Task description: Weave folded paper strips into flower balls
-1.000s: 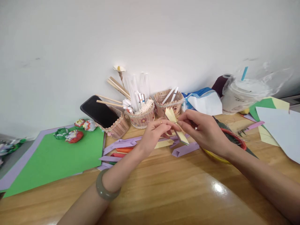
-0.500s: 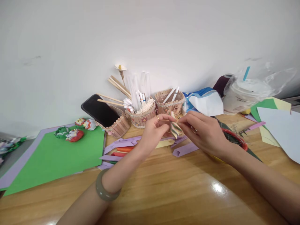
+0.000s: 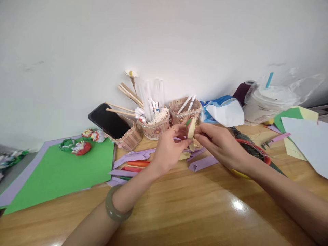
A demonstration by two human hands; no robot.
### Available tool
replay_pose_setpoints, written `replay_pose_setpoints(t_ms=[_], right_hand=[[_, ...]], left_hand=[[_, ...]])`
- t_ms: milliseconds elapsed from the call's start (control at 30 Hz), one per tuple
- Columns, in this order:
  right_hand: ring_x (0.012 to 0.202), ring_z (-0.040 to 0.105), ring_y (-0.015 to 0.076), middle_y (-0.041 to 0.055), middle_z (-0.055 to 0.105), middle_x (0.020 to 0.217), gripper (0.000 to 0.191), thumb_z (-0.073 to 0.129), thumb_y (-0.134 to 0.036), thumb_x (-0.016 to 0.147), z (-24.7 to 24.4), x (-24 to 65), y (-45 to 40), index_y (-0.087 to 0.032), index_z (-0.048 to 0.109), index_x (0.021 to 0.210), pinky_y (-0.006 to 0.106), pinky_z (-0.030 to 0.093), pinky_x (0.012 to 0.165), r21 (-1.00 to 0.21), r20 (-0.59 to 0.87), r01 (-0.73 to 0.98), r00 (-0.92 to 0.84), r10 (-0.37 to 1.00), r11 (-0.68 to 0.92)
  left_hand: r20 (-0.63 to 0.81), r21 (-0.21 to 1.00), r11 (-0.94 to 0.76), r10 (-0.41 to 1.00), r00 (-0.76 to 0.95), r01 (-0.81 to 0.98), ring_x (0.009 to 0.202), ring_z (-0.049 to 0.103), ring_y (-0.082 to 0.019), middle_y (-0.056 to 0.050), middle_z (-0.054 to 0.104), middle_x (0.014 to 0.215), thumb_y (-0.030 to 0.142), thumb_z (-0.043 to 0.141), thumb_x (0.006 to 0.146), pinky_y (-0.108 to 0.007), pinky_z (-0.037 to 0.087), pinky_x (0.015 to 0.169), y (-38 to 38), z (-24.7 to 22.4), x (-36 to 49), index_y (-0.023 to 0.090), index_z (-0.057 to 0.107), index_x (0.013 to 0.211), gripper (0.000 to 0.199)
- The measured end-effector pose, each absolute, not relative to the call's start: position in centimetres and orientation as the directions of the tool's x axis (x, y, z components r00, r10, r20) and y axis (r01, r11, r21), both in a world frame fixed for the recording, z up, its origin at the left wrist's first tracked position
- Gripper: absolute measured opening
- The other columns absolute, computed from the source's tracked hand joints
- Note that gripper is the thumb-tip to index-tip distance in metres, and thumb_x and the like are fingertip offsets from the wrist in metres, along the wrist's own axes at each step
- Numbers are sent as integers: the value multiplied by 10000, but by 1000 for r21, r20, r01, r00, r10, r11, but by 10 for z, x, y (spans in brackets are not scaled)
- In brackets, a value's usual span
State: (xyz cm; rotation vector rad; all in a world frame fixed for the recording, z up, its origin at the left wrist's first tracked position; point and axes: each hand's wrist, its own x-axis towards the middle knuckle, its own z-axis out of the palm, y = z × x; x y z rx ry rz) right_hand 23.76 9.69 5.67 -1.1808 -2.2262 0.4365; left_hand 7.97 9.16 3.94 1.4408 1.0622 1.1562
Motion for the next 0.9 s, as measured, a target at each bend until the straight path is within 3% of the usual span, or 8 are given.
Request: replay_pose_setpoints(t_ms=[67, 200, 333, 433, 633, 733, 833, 900], right_hand=[[596, 455, 133, 2, 498, 646, 179, 384, -225, 856, 61, 238, 97, -182, 490, 718, 241, 353, 549, -624, 257, 601, -445, 858, 499], [584, 428, 122, -11, 458, 636, 223, 376, -254, 864, 65, 238, 96, -184, 480, 679, 232, 347, 534, -704, 211, 535, -470, 857, 467], [568, 432, 117, -14, 478, 627, 175, 410, -229, 857, 63, 237, 95, -182, 492, 710, 226, 342, 516, -655, 260, 572, -442, 859, 493], [568, 443, 116, -9, 495, 632, 143, 430, -179, 850, 59, 236, 95, -183, 487, 719, 224, 342, 518, -526, 387, 603, -458, 800, 600], [574, 466, 127, 22, 513, 652, 159, 423, -144, 866, 52, 239, 97, -173, 500, 730, 234, 370, 519, -136, 608, 611, -570, 552, 780], [581, 493, 140, 37, 545, 643, 167, 432, -152, 873, 51, 239, 98, -167, 526, 735, 240, 377, 516, 43, 653, 616, -613, 444, 787], [590, 511, 149, 42, 565, 632, 183, 433, -155, 873, 49, 240, 99, -172, 534, 721, 245, 371, 516, 149, 674, 655, -616, 408, 741], [597, 517, 151, 45, 576, 646, 195, 418, -169, 879, 47, 240, 100, -174, 533, 721, 247, 366, 517, 138, 663, 687, -599, 448, 714]], left_hand=[[272, 951, -286, 955, 121, 117, 701, 536, -105, 1, 548, 767, 74, 603, 683, -222, 450, 629, 92, 39, 78, 163, 589, 740, 107], [415, 891, -416, 909, 46, 180, 754, 507, -107, 0, 489, 754, 70, 580, 684, -220, 431, 683, 92, 39, 77, 164, 597, 576, 143], [66, 997, -60, 993, 100, -58, 595, 531, -103, 19, 552, 672, 145, 531, 705, -225, 447, 560, 93, 40, 79, 185, 562, 762, 76], [-183, 958, 215, 968, 174, -191, 398, 466, -94, 47, 514, 478, 227, 471, 745, -195, 375, 401, 94, 41, 78, 187, 508, 762, 57], [-463, 849, 528, 764, 449, -22, 304, 412, -72, 2, 480, 358, 600, 432, 750, -179, 260, 327, 95, 40, 71, 146, 521, 538, 509], [-394, 846, 520, 758, 521, -116, 373, 464, -63, -7, 561, 486, 519, 564, 709, -170, 297, 359, 95, 41, 72, 132, 588, 604, 401], [-258, 909, 356, 889, 378, -218, 399, 415, -32, 45, 518, 505, 354, 684, 653, -151, 290, 386, 95, 42, 75, 148, 604, 651, 220], [-177, 960, 224, 950, 258, -168, 390, 359, -28, 68, 451, 456, 312, 708, 629, -158, 271, 387, 96, 42, 76, 146, 616, 631, 190]])
